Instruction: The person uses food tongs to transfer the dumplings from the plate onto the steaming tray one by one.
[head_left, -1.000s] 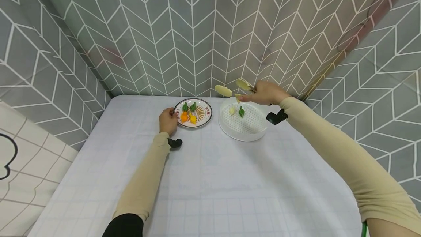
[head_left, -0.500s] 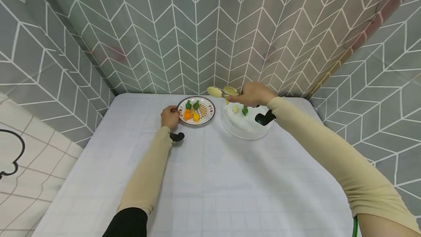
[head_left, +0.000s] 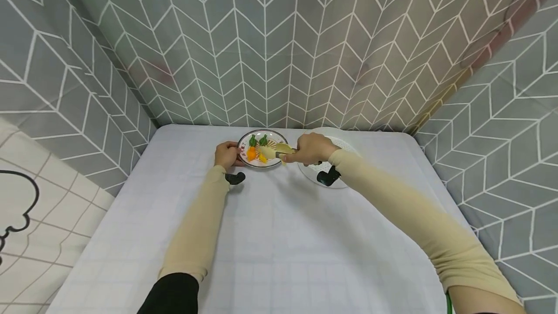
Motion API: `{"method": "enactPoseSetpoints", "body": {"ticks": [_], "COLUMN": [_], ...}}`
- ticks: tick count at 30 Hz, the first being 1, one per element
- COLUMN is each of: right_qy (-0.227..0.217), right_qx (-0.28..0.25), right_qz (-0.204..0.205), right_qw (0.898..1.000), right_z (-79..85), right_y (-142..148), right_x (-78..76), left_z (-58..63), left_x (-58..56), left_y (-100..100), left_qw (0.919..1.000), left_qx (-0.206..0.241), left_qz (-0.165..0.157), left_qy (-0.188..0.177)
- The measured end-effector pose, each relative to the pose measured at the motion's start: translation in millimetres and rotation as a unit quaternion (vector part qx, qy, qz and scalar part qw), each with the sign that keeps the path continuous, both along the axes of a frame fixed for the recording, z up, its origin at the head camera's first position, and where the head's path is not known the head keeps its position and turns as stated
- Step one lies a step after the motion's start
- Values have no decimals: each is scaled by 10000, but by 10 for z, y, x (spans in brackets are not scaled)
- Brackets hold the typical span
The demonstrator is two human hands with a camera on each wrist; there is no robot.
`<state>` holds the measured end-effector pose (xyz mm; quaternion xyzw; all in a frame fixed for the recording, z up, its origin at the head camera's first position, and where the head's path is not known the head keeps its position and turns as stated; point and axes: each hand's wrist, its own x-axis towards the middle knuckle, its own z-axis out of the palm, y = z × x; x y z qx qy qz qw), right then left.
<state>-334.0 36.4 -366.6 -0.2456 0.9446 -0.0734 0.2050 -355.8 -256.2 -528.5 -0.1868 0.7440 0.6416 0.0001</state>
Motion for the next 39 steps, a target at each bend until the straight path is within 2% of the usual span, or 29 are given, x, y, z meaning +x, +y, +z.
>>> {"method": "enactPoseSetpoints", "body": {"ticks": [4,9,19,25,33,39], "right_qy": [16,66,575,774,705,565], "right_qx": [47,106,264,384,352,255], "right_qz": [55,23,54,161,212,218], "right_qw": [10000,9999,9980,9961,9967,9978], "right_z": [-76,-144,-250,-302,-325,-244], "right_y": [-66,-108,-156,-176,-160,-87], "right_x": [37,54,104,88,56,33], "left_z": [14,92,131,158,124,95], "left_x": [-6,36,54,68,111,129], "left_y": [9,60,31,17,17,32], "left_qw": [9996,9995,9983,9987,9984,9986], "left_qx": [265,238,562,457,519,478], "left_qz": [72,105,61,98,113,149], "left_qy": [95,158,158,211,181,186]}}
